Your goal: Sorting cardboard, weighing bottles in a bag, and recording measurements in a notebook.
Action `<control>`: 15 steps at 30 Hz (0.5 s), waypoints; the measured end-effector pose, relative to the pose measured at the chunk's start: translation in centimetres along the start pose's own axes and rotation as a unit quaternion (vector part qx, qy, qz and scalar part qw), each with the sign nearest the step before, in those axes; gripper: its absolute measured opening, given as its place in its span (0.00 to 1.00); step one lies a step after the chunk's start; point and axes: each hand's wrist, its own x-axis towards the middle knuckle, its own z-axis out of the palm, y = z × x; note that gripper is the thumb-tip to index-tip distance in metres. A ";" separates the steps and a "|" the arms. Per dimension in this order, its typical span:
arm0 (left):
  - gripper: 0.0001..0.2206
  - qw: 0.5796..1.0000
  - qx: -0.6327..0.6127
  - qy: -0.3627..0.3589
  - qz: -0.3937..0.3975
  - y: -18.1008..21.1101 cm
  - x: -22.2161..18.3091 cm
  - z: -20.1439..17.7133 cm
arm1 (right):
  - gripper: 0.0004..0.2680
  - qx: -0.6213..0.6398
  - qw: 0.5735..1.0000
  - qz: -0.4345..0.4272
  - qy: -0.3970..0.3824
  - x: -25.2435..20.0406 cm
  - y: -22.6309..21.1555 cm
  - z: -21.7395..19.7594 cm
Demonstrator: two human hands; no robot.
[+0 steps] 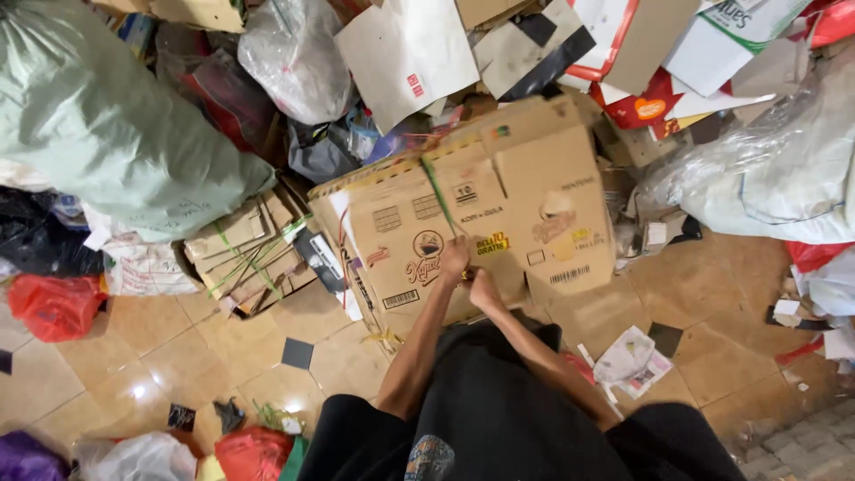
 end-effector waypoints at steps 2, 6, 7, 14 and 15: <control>0.19 0.998 -0.034 0.001 -0.047 -2.5 -3.1 -3.0 | 0.04 -0.004 0.999 0.033 -0.025 -2.2 -1.7 1.8; 0.17 0.962 -0.246 0.027 -0.116 -2.6 -0.7 -7.1 | 0.05 -0.076 0.996 -0.035 -0.033 -0.1 -4.6 4.3; 0.17 0.960 -0.250 0.034 -0.119 -3.2 -1.4 -8.0 | 0.05 -0.078 0.995 -0.038 -0.042 -0.6 -5.5 4.6; 0.15 0.891 -0.439 0.046 -0.110 -5.3 -3.8 -12.6 | 0.08 -0.123 0.976 0.039 -0.174 -1.2 -11.4 6.4; 0.16 0.890 -0.439 0.054 -0.106 -5.2 -3.6 -13.0 | 0.08 -0.143 0.975 0.022 -0.172 -0.7 -10.8 6.9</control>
